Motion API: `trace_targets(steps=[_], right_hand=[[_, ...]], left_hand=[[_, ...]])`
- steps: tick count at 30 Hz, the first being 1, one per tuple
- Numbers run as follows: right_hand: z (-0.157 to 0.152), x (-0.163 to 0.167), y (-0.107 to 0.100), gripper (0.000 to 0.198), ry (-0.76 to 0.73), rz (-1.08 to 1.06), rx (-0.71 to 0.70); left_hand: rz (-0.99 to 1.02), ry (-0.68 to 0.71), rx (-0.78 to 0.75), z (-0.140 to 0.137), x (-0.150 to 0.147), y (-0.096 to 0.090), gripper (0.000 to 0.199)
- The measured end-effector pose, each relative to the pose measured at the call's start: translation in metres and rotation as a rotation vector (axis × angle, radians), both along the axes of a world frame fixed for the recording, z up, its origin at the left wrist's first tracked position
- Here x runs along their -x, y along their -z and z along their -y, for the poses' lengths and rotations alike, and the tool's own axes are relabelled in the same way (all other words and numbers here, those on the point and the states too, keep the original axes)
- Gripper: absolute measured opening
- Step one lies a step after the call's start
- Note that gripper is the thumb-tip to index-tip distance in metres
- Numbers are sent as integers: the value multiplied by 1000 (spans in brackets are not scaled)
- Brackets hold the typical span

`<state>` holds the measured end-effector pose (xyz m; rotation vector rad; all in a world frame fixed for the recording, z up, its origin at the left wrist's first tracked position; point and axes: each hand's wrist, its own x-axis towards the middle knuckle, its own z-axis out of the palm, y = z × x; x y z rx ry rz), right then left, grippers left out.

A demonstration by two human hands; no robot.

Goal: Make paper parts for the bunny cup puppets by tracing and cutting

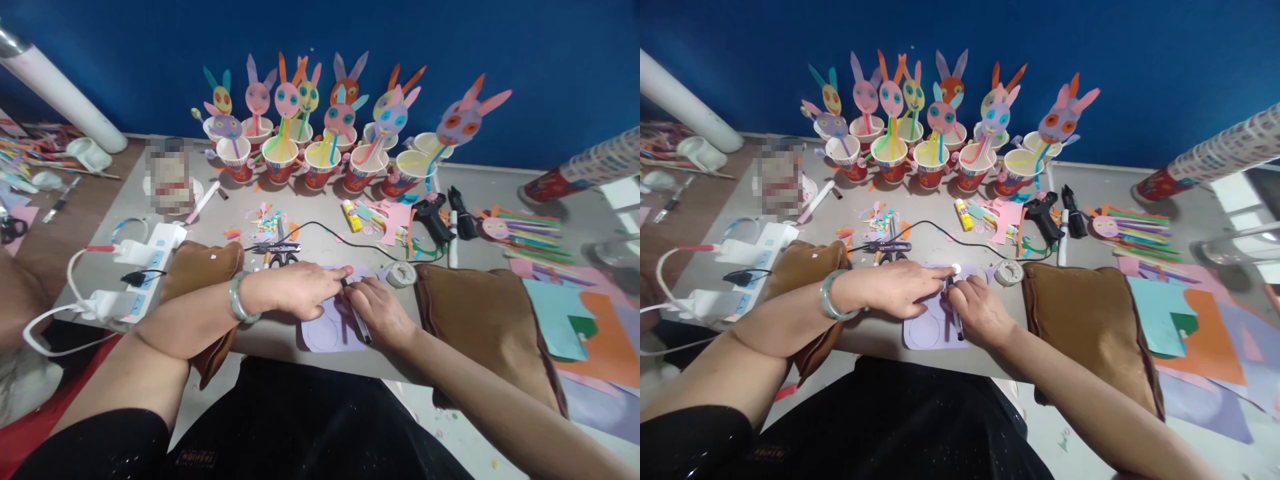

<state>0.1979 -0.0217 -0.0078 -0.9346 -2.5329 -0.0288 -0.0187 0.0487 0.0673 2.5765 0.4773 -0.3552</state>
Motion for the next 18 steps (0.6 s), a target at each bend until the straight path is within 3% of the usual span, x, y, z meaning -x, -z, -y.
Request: trace_targets(steps=[18], right_hand=[[5,-16,9,12,-5,-97,-3]], left_hand=[[-9,11,16,-1,2,0,26]])
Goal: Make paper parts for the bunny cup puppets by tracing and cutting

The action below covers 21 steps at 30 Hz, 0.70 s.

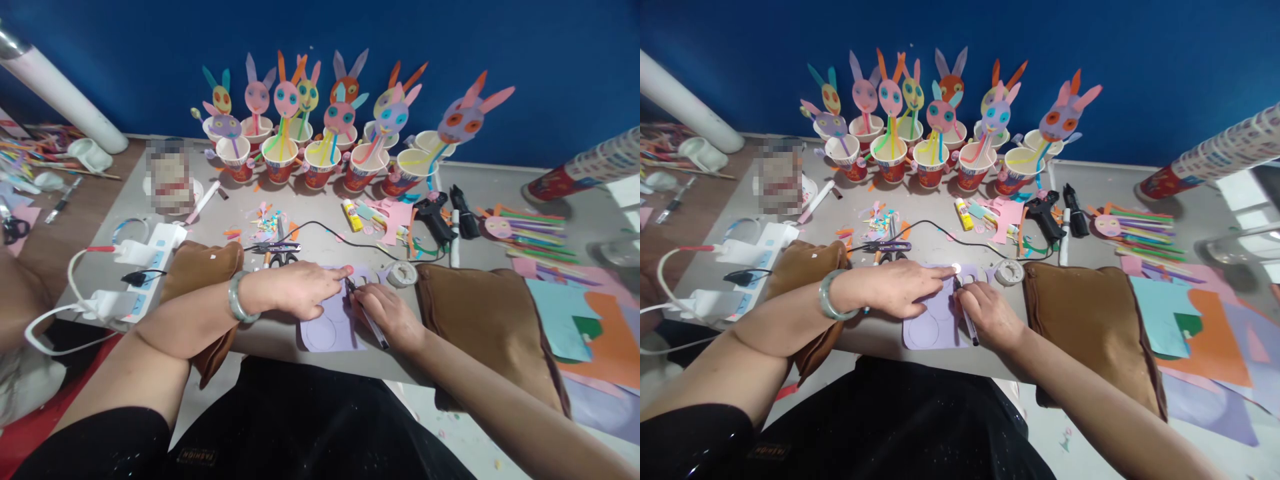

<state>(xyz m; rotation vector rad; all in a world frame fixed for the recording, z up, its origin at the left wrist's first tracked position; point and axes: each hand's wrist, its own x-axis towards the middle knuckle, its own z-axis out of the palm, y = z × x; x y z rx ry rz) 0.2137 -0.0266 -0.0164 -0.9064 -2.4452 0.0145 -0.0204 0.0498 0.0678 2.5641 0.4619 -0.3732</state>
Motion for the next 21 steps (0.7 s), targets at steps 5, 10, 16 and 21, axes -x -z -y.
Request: trace_targets(steps=[5,10,16,21], right_hand=[[0,-3,0,11,27,-5,-2],[0,-3,-1,11,23,10,3],[1,-1,0,13,-7,37,28],[-1,7,-3,15,-12,59,0]], left_hand=[[26,5,-12,0,1,4,28],[21,2,-18,0,1,4,28],[-11,-2,-9,1,-1,-3,30],[-9,-12,-11,1,-2,-4,33]])
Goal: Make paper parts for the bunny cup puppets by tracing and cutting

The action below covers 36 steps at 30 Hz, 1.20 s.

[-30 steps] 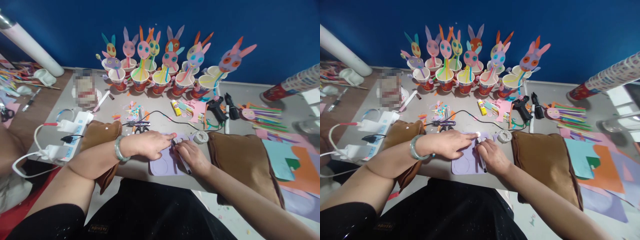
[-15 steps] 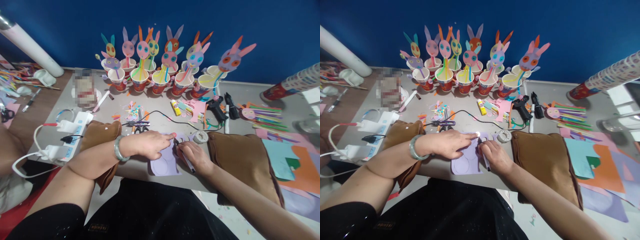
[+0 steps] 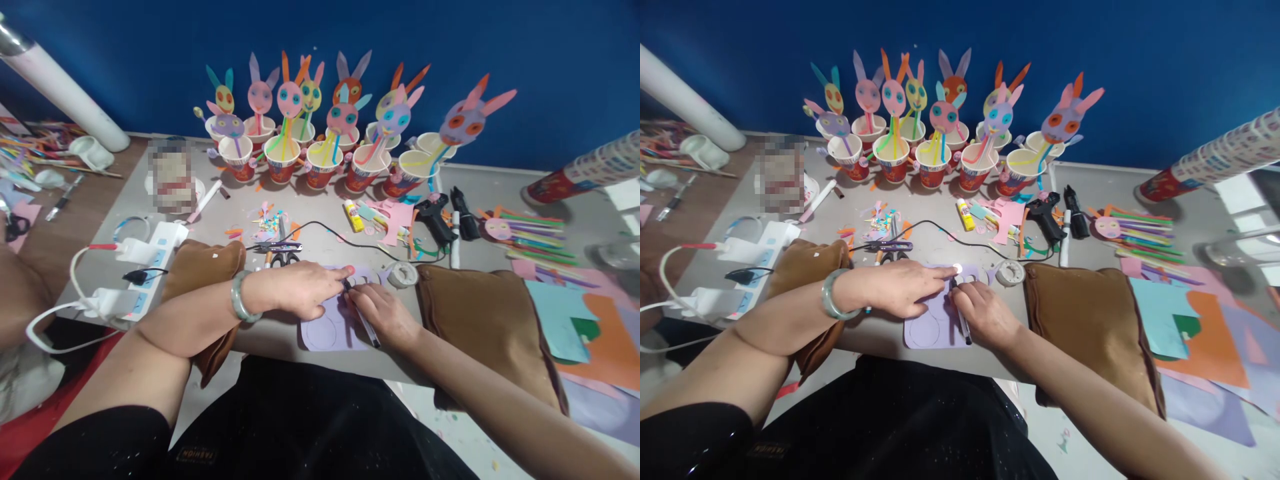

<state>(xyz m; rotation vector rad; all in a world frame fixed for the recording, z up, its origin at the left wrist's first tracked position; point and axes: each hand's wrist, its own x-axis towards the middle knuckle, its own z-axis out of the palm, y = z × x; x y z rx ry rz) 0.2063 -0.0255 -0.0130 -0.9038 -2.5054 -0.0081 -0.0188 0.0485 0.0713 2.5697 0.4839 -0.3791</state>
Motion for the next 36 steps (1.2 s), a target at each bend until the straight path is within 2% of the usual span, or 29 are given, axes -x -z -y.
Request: trace_targets(steps=[4,11,18,21,25,28,33,36], right_hand=[[-3,8,-3,18,12,45,-21],[-4,7,-2,18,11,63,22],[-1,-10,3,12,23,-83,109],[-2,-15,4,9,71,-187,197],[-6,-15,0,8,300,-328,306],[-13,-14,-8,17,422,-407,449],[-34,-15,-20,30,481,-504,710],[-49,-18,-22,36,465,-499,798]], left_hand=[[4,-1,-16,0,0,2,32],[13,-6,2,0,0,1,31],[11,2,3,-1,2,3,27],[9,9,-15,-1,2,4,26],[-3,19,-30,0,1,1,27],[-21,33,-47,0,1,-1,28],[-28,39,-61,0,1,-2,32],[-20,33,-51,0,0,-1,31]])
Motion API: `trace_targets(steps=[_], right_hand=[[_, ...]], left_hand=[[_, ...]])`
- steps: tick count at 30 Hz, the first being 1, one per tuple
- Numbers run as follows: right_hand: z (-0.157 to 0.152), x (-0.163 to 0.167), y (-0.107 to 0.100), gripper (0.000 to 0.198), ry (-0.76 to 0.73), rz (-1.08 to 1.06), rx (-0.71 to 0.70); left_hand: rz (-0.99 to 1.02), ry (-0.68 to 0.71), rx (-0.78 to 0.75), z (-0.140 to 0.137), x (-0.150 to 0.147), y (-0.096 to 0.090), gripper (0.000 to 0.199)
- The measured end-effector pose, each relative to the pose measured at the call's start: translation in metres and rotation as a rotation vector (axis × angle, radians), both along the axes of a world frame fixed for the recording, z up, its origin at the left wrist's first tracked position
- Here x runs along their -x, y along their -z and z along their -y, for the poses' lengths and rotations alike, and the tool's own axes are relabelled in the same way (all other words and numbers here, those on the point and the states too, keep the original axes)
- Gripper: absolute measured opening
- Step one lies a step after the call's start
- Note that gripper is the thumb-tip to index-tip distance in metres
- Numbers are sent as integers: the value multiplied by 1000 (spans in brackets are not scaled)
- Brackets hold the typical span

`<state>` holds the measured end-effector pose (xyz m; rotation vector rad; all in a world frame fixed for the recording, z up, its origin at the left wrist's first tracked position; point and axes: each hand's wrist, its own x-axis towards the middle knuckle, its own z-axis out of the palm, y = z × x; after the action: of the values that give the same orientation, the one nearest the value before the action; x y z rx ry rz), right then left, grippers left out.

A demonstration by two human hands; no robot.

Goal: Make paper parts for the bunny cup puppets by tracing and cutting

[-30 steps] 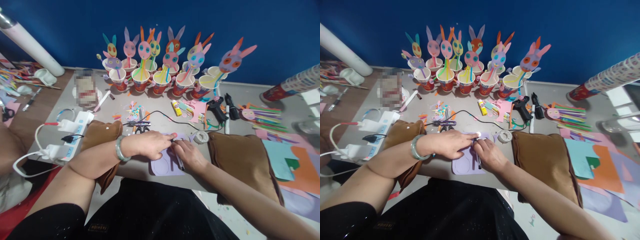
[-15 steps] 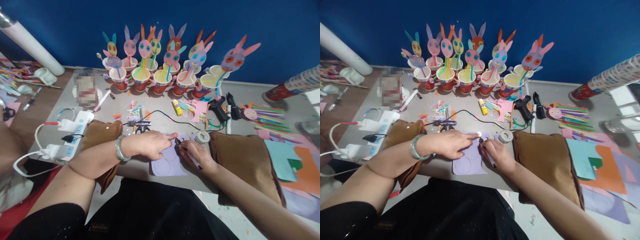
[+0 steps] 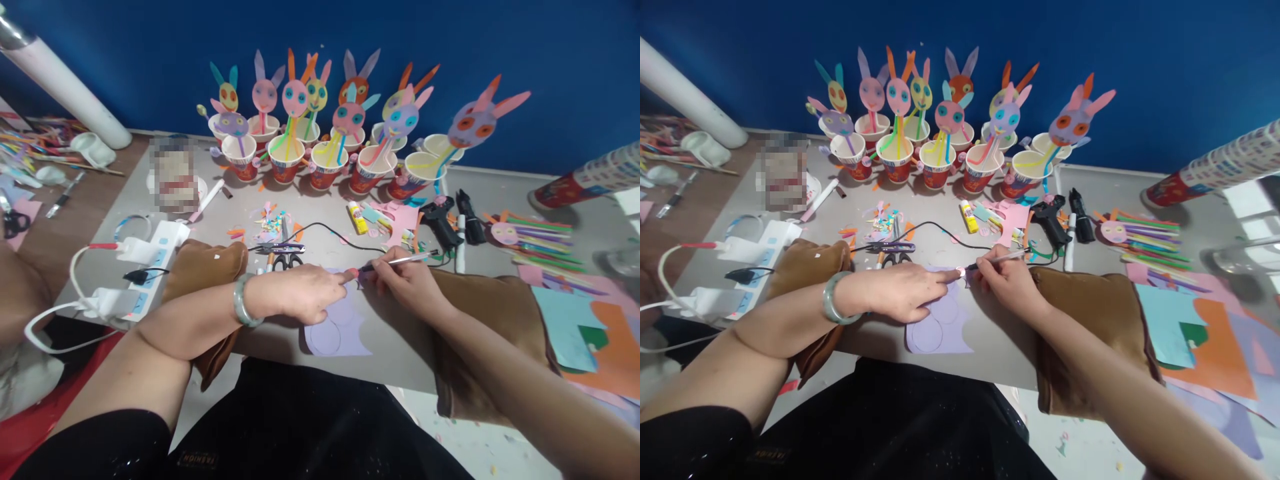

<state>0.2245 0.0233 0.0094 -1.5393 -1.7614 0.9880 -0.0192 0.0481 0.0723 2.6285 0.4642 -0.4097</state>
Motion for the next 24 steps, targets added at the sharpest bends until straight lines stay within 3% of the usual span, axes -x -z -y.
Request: trace_targets(steps=[11,15,20,24], right_hand=[[-47,9,-11,43,-212,87,281],[-51,17,-13,46,-282,81,204],[-36,11,-14,38,-149,-130,118],[-16,4,-8,24,-299,28,-54]], left_hand=[[30,-12,9,-1,-1,5,25],[42,-26,35,-2,-2,3,23],[32,-21,37,-2,-1,6,24],[56,-29,30,-2,-1,8,22]])
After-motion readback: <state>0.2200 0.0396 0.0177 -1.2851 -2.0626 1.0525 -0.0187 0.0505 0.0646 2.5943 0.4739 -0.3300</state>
